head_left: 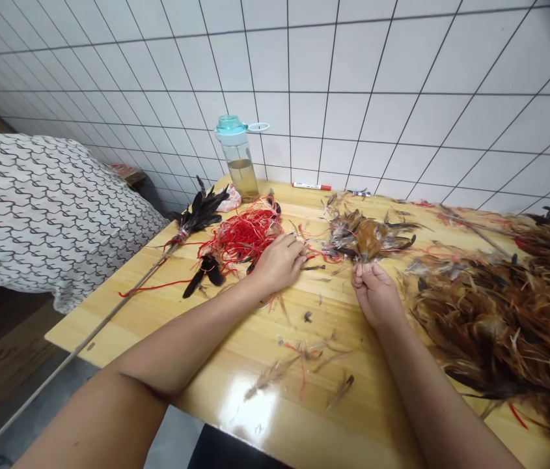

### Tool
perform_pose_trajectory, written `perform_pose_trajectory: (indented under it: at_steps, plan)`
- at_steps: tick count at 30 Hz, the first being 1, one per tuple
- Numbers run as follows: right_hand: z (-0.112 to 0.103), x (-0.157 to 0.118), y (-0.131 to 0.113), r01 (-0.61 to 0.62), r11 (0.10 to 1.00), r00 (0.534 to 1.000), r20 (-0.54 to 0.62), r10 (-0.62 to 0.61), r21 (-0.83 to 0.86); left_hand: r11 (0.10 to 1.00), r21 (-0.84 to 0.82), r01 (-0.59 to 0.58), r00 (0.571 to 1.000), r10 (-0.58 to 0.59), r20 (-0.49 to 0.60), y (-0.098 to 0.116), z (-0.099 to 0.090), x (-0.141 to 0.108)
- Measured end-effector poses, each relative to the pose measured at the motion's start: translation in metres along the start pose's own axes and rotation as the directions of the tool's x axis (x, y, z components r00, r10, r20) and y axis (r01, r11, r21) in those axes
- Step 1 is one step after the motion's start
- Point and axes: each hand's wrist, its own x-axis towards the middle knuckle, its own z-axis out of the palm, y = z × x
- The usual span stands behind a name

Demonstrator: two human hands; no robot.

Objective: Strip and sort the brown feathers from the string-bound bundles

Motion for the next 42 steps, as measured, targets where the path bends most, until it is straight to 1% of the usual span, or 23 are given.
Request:
perform_pose_trajectory:
  at_steps: [2, 3, 5, 7, 9, 11, 12, 14, 16, 18, 19, 20, 23, 25, 28, 29, 30, 32, 34, 36, 37, 40, 42]
  plan:
    - [0.000, 0.000, 0.001, 0.009, 1.000, 1.000, 0.003, -0.009, 0.009, 0.997, -0.066, -0.049, 0.999, 0.048, -0.013, 0.003, -0.003, 0.000]
    - [0.000, 0.001, 0.001, 0.014, 1.000, 1.000, 0.011, -0.014, 0.008, 0.991, -0.109, -0.082, 0.997, 0.082, 0.002, 0.005, -0.005, 0.001]
    - [0.000, 0.001, 0.001, 0.021, 1.000, 0.999, 0.028, -0.021, 0.004, 0.966, -0.213, -0.146, 0.984, 0.164, 0.073, 0.011, -0.011, 0.000]
    - [0.000, 0.002, 0.001, 0.025, 1.000, 0.999, 0.038, -0.025, -0.001, 0.931, -0.318, -0.178, 0.953, 0.244, 0.180, 0.019, -0.019, 0.000]
    - [0.000, 0.003, 0.001, 0.035, 0.999, 0.998, 0.045, -0.035, -0.008, 0.896, -0.411, -0.166, 0.899, 0.309, 0.310, 0.027, -0.029, -0.001]
    - [0.000, 0.003, 0.002, 0.044, 0.999, 0.998, 0.051, -0.043, -0.016, 0.871, -0.472, -0.136, 0.820, 0.366, 0.441, 0.035, -0.042, -0.003]
    - [0.000, 0.003, 0.002, 0.046, 0.999, 0.998, 0.054, -0.045, -0.020, 0.866, -0.482, -0.129, 0.784, 0.387, 0.486, 0.038, -0.048, -0.004]
    - [0.001, 0.003, 0.002, 0.056, 0.998, 0.997, 0.058, -0.054, -0.027, 0.866, -0.482, -0.137, 0.727, 0.418, 0.545, 0.047, -0.059, -0.008]
    - [0.001, 0.003, 0.003, 0.075, 0.997, 0.995, 0.070, -0.072, -0.036, 0.865, -0.477, -0.158, 0.681, 0.445, 0.582, 0.056, -0.067, -0.014]
    - [0.001, 0.004, 0.004, 0.095, 0.994, 0.992, 0.082, -0.091, -0.047, 0.871, -0.464, -0.161, 0.653, 0.447, 0.612, 0.065, -0.070, -0.024]
    - [0.001, 0.004, 0.004, 0.100, 0.994, 0.991, 0.089, -0.095, -0.053, 0.880, -0.448, -0.156, 0.651, 0.433, 0.624, 0.069, -0.070, -0.030]
    - [0.001, 0.004, 0.005, 0.104, 0.993, 0.991, 0.096, -0.098, -0.061, 0.895, -0.420, -0.148, 0.658, 0.406, 0.634, 0.072, -0.069, -0.037]
    - [0.001, 0.003, 0.005, 0.115, 0.989, 0.988, 0.114, -0.105, -0.090, 0.947, -0.296, -0.122, 0.701, 0.294, 0.650, 0.076, -0.063, -0.055]
    - [0.002, 0.003, 0.006, 0.118, 0.988, 0.988, 0.113, -0.107, -0.100, 0.967, -0.240, -0.083, 0.755, 0.218, 0.619, 0.073, -0.061, -0.063]
    - [0.003, 0.002, 0.005, 0.118, 0.989, 0.990, 0.091, -0.109, -0.091, 0.978, -0.205, 0.024, 0.865, 0.083, 0.495, 0.065, -0.071, -0.070]
    - [0.003, 0.002, 0.005, 0.117, 0.989, 0.990, 0.086, -0.109, -0.087, 0.979, -0.194, 0.064, 0.887, 0.033, 0.460, 0.063, -0.076, -0.073]
    - [0.004, 0.002, 0.004, 0.116, 0.989, 0.990, 0.085, -0.109, -0.088, 0.979, -0.178, 0.100, 0.897, -0.012, 0.441, 0.061, -0.082, -0.077]
    - [0.004, 0.002, 0.004, 0.113, 0.989, 0.990, 0.091, -0.105, -0.099, 0.979, -0.139, 0.149, 0.885, -0.069, 0.460, 0.060, -0.093, -0.089]
    - [0.004, 0.003, 0.004, 0.118, 0.987, 0.989, 0.099, -0.108, -0.109, 0.977, -0.111, 0.181, 0.853, -0.100, 0.511, 0.064, -0.098, -0.106]
    - [0.004, 0.003, 0.004, 0.133, 0.985, 0.987, 0.101, -0.122, -0.114, 0.968, -0.103, 0.229, 0.823, -0.136, 0.551, 0.073, -0.098, -0.124]
    - [0.004, 0.003, 0.005, 0.142, 0.983, 0.986, 0.100, -0.130, -0.120, 0.963, -0.095, 0.251, 0.815, -0.158, 0.558, 0.077, -0.097, -0.133]
    - [0.003, 0.002, 0.007, 0.175, 0.970, 0.982, 0.101, -0.159, -0.171, 0.959, -0.050, 0.279, 0.824, -0.212, 0.525, 0.091, -0.089, -0.153]
    - [0.002, 0.002, 0.009, 0.198, 0.956, 0.978, 0.109, -0.178, -0.216, 0.963, -0.008, 0.269, 0.832, -0.228, 0.506, 0.096, -0.084, -0.161]
